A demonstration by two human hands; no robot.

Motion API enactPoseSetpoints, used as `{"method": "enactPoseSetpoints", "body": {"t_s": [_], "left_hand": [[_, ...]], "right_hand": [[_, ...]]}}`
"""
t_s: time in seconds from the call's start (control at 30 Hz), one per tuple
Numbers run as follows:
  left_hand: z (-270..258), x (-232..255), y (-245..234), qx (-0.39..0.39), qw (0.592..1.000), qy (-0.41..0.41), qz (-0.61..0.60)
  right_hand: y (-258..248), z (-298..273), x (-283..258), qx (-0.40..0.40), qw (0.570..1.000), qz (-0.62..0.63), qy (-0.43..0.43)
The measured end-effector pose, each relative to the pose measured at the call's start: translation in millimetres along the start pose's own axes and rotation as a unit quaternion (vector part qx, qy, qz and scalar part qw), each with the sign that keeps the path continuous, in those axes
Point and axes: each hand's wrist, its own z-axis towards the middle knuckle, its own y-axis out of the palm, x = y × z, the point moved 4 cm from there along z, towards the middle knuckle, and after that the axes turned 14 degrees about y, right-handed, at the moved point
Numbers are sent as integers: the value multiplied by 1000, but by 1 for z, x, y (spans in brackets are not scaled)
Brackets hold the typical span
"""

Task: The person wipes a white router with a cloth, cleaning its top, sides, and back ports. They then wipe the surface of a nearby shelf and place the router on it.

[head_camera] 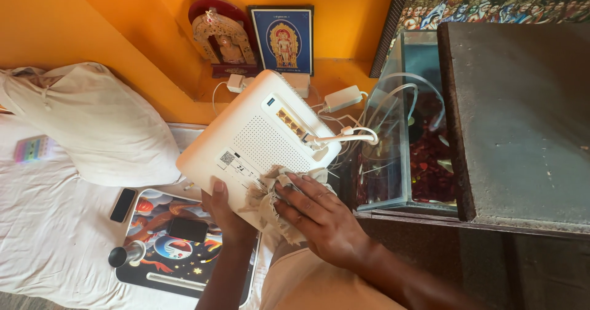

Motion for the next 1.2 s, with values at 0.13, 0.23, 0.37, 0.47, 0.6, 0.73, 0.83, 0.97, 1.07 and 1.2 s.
{"method": "enactPoseSetpoints", "body": {"t_s": [0.13, 0.23, 0.37, 0.47, 0.6, 0.73, 0.83, 0.97, 1.07, 1.2], "left_hand": [[2, 2, 1, -11, 999, 22, 24], [1, 5, 5, -23, 998, 38, 35], [3, 8, 11, -23, 999, 32, 24], [4, 11, 12, -33, 999, 27, 28], [4, 9, 12, -30, 999, 22, 12], [5, 6, 9, -53, 997, 49, 16], [0, 0, 8, -76, 995, 56, 33], [-5, -10, 10, -72, 996, 40, 23], [-3, -10, 11, -65, 997, 26, 30], [8, -8, 6, -40, 999, -10, -8]], "right_hand": [[0, 0, 1, 3, 1000, -2, -1], [2, 0, 3, -4, 1000, -6, 3], [5, 0, 4, 1, 1000, -16, 8], [7, 0, 4, -1, 1000, -18, 8], [7, 0, 3, -3, 1000, -15, 5], [3, 14, -1, 13, 1000, -24, -6], [-3, 42, -4, 48, 998, -48, -1], [-18, 89, -4, 125, 989, -61, 46], [-18, 97, -11, 121, 991, -50, 4], [-2, 68, -23, 19, 997, -27, -63]]}}
